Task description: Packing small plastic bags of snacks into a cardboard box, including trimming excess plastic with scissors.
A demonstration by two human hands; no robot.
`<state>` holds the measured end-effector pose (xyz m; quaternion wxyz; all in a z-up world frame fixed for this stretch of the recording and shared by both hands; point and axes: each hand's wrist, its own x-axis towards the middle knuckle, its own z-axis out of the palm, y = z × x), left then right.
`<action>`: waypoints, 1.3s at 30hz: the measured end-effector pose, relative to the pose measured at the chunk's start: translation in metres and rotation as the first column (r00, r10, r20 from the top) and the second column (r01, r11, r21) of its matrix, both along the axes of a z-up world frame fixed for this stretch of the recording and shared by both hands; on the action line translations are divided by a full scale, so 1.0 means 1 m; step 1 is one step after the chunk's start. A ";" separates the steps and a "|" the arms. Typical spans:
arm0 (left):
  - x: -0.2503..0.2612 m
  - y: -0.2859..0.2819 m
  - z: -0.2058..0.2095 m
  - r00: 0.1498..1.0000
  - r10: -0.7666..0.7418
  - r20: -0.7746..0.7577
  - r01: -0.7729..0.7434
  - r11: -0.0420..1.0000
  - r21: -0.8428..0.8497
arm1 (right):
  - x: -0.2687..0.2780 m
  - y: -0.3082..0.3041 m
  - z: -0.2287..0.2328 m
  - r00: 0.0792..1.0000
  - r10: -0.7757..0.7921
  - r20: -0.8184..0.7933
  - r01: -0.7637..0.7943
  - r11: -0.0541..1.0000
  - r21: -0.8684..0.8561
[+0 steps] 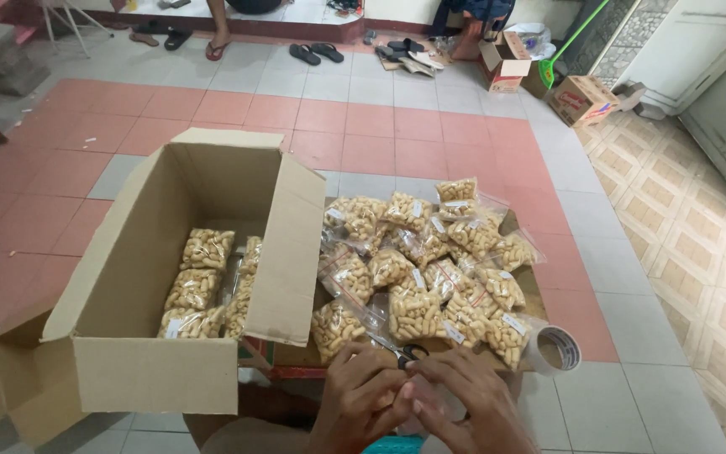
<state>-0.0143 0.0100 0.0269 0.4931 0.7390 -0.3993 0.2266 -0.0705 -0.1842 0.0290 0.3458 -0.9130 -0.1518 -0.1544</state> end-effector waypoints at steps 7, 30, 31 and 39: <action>0.001 0.000 -0.016 0.999 -0.036 -0.036 0.038 0.996 0.077 | 0.000 -0.003 -0.014 0.997 0.041 -0.059 -0.035 0.994 0.102; -0.007 -0.011 -0.007 0.995 -0.042 -0.086 0.038 0.998 -0.041 | -0.009 0.012 0.014 0.981 -0.008 -0.192 0.071 0.944 0.323; -0.007 -0.013 -0.006 0.996 -0.047 -0.081 0.044 0.998 -0.039 | -0.009 0.010 0.007 0.982 -0.014 -0.187 0.075 0.943 0.325; -0.006 -0.012 -0.029 0.965 -0.089 -0.245 0.069 0.994 -0.086 | -0.012 0.007 -0.003 0.966 -0.063 -0.251 0.133 0.953 0.273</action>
